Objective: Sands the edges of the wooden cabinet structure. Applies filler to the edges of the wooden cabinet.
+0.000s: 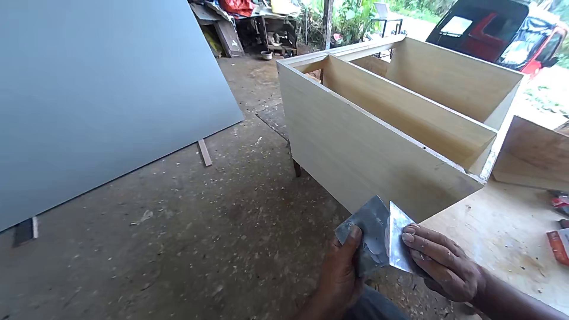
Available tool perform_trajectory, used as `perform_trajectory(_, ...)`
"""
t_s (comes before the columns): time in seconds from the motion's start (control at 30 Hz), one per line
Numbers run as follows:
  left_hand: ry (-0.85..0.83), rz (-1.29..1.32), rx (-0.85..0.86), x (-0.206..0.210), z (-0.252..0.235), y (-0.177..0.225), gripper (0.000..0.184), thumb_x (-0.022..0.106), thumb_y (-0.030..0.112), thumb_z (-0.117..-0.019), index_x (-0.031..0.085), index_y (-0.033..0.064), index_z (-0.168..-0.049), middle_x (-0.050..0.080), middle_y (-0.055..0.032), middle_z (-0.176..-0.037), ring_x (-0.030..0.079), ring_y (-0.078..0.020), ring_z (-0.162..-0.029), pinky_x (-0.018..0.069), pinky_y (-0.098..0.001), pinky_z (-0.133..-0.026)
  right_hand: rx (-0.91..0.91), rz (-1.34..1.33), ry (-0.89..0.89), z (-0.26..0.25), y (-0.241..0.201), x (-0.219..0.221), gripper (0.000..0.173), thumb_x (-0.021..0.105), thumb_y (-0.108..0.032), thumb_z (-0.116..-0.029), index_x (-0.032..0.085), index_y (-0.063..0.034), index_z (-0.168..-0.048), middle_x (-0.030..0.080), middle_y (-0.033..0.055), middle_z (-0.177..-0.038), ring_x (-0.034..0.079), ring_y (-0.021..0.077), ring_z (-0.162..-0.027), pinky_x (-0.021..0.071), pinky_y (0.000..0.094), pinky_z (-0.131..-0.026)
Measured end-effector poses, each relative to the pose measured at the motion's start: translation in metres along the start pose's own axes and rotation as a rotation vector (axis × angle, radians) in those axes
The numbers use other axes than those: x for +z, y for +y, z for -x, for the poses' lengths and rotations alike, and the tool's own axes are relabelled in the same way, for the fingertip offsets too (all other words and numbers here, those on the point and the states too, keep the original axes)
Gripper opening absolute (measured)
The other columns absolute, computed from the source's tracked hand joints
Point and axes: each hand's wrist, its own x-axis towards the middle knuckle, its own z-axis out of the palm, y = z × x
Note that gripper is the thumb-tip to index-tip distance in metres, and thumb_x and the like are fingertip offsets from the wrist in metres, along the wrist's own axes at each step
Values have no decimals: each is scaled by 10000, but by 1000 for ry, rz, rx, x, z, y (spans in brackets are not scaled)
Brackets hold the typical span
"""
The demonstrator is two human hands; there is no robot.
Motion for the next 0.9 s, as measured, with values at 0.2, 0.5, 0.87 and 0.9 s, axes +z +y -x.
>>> perform_trajectory(0.2, 48, -177, 79, -17, -6, 12, 216, 538, 128, -1045, 586, -16, -1200, 736, -161, -1008, 746, -239, -896, 628, -437, -836, 172, 13, 65, 3, 9, 51, 249, 496, -17, -1000, 550, -32, -1243, 563, 146, -1422, 566, 297, -1328, 517, 416, -1094)
perform_trajectory(0.5, -15, -179, 81, -60, -7, 52, 274, 698, 220, -970, 647, 34, -1166, 748, -152, -1007, 753, -235, -887, 634, -434, -833, 1128, -610, 369, -11, 15, 61, 277, 557, -122, -988, 659, -6, -1218, 719, 83, -1134, 713, 161, -1010, 622, 378, -886)
perform_trajectory(0.87, -172, -280, -317, -75, -28, 84, 259, 745, 265, -912, 726, 87, -1100, 762, -123, -957, 753, -192, -844, 637, -380, -778, 1041, -1311, -232, -24, 41, 63, 96, 669, -157, -939, 701, -133, -1026, 733, -6, -887, 698, 83, -782, 600, 293, -719)
perform_trajectory(0.9, -157, -308, -291, -80, -31, 88, 278, 742, 290, -906, 724, 109, -1116, 759, -102, -971, 747, -177, -861, 634, -368, -783, 1140, -1040, -390, -9, 45, 63, 155, 677, -130, -937, 701, -59, -1072, 726, 62, -918, 701, 152, -819, 604, 367, -765)
